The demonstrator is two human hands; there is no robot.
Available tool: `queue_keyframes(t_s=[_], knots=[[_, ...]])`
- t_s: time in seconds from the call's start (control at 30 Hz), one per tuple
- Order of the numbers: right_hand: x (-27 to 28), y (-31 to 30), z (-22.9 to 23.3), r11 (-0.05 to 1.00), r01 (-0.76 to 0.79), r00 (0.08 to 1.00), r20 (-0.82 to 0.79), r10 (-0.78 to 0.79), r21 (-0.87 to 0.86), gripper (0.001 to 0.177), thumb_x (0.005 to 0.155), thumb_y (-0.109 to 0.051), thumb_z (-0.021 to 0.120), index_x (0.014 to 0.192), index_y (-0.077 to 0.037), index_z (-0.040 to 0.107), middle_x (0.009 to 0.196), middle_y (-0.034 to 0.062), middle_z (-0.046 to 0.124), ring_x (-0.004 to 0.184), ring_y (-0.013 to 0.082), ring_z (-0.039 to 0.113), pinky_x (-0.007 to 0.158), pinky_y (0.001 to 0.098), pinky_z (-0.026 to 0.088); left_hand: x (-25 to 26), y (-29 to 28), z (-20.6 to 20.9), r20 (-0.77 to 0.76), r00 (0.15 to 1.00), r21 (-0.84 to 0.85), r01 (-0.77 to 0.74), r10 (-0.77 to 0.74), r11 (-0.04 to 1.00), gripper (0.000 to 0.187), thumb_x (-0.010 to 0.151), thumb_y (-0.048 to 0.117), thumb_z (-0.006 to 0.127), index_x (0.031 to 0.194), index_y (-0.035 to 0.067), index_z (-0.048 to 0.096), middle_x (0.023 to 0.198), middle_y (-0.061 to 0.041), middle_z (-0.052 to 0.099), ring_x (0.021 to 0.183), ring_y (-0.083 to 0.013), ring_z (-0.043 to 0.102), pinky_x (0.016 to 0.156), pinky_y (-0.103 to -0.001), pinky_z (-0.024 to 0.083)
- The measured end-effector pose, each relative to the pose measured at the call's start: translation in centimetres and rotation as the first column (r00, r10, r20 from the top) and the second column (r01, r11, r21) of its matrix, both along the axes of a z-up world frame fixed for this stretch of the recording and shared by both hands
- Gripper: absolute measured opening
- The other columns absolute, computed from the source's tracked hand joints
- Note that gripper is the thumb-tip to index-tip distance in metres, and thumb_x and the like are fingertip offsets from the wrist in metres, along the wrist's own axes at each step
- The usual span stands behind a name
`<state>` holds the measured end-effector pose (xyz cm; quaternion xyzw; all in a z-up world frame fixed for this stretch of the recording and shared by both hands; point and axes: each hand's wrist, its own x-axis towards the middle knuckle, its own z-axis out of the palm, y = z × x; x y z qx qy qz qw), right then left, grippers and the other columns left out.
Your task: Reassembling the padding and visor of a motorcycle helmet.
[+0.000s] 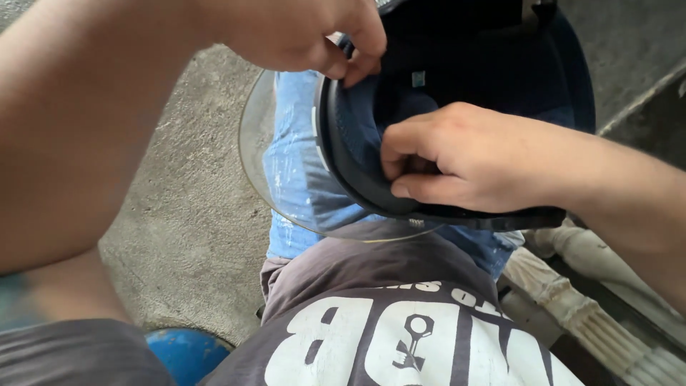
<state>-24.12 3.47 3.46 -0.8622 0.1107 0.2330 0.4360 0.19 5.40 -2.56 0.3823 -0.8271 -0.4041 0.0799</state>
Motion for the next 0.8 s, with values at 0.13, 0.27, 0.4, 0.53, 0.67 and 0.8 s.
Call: queue_keyframes(t_s=[0.13, 0.27, 0.4, 0.53, 0.67, 0.8], knots=[[-0.4, 0.5, -1.6, 0.997, 0.076, 0.995, -0.072, -0.075, 0.007, 0.019, 0.081, -0.024, 0.070, 0.094, -0.010, 0.066, 0.079, 0.0082, 0.070, 0.069, 0.0273, 0.071, 0.063, 0.0381, 0.055, -0.4, 0.4, 0.7, 0.028, 1.000, -0.107, 0.006, -0.003, 0.994, 0.003, 0.086, 0.007, 0.072, 0.088, 0.005, 0.073, 0.083, -0.006, 0.072, 0.079, -0.0204, 0.070, 0.070, -0.035, 0.054], [-1.8, 0.2, -4.0, 0.996, 0.023, 0.958, 0.288, 0.004, -0.090, 0.015, 0.082, -0.015, 0.071, 0.091, -0.005, 0.063, 0.089, 0.0099, 0.067, 0.078, 0.0323, 0.069, 0.065, 0.0412, 0.053, -0.5, 0.7, 0.5, 0.072, 0.996, -0.118, -0.043, 0.052, 0.992, 0.004, 0.087, 0.010, 0.073, 0.089, 0.007, 0.074, 0.082, -0.006, 0.071, 0.077, -0.0210, 0.068, 0.067, -0.036, 0.052], [-1.4, 0.1, -3.3, 0.998, 0.029, 0.969, 0.246, -0.014, -0.057, 0.015, 0.081, -0.015, 0.071, 0.091, -0.007, 0.064, 0.089, 0.0081, 0.067, 0.076, 0.0300, 0.069, 0.063, 0.0396, 0.054, 0.5, 1.1, -0.2, -0.008, 0.998, -0.073, -0.066, 0.065, 0.995, 0.002, 0.088, 0.006, 0.072, 0.090, 0.005, 0.073, 0.081, -0.006, 0.070, 0.078, -0.0196, 0.069, 0.068, -0.035, 0.052], [-1.3, 0.1, -2.9, 0.996, 0.034, 0.979, 0.201, -0.015, -0.088, 0.014, 0.081, -0.016, 0.070, 0.091, -0.008, 0.065, 0.088, 0.0076, 0.067, 0.075, 0.0299, 0.070, 0.063, 0.0399, 0.055, 0.4, 0.9, 0.1, -0.089, 0.996, -0.094, -0.017, 0.008, 0.995, 0.005, 0.087, 0.004, 0.071, 0.092, 0.005, 0.072, 0.085, -0.005, 0.070, 0.080, -0.0190, 0.068, 0.068, -0.034, 0.052], [-1.2, 0.0, -3.3, 1.000, -0.008, 0.974, 0.224, 0.011, -0.014, 0.013, 0.083, -0.017, 0.070, 0.088, -0.007, 0.064, 0.087, 0.0072, 0.067, 0.077, 0.0297, 0.070, 0.065, 0.0394, 0.055, 0.3, 1.0, 0.7, -0.040, 0.998, -0.100, -0.053, 0.049, 0.994, 0.006, 0.087, 0.007, 0.072, 0.093, 0.006, 0.073, 0.085, -0.004, 0.072, 0.080, -0.0179, 0.070, 0.068, -0.033, 0.053], [-1.0, 0.7, -3.3, 1.000, -0.018, 0.974, 0.226, 0.018, -0.002, 0.013, 0.082, -0.017, 0.070, 0.088, -0.007, 0.065, 0.087, 0.0082, 0.066, 0.080, 0.0306, 0.070, 0.067, 0.0407, 0.054, -0.1, 1.1, 1.0, -0.066, 0.998, -0.104, -0.027, 0.020, 0.994, 0.008, 0.087, 0.008, 0.073, 0.094, 0.006, 0.074, 0.087, -0.005, 0.072, 0.082, -0.0189, 0.070, 0.070, -0.034, 0.053]])
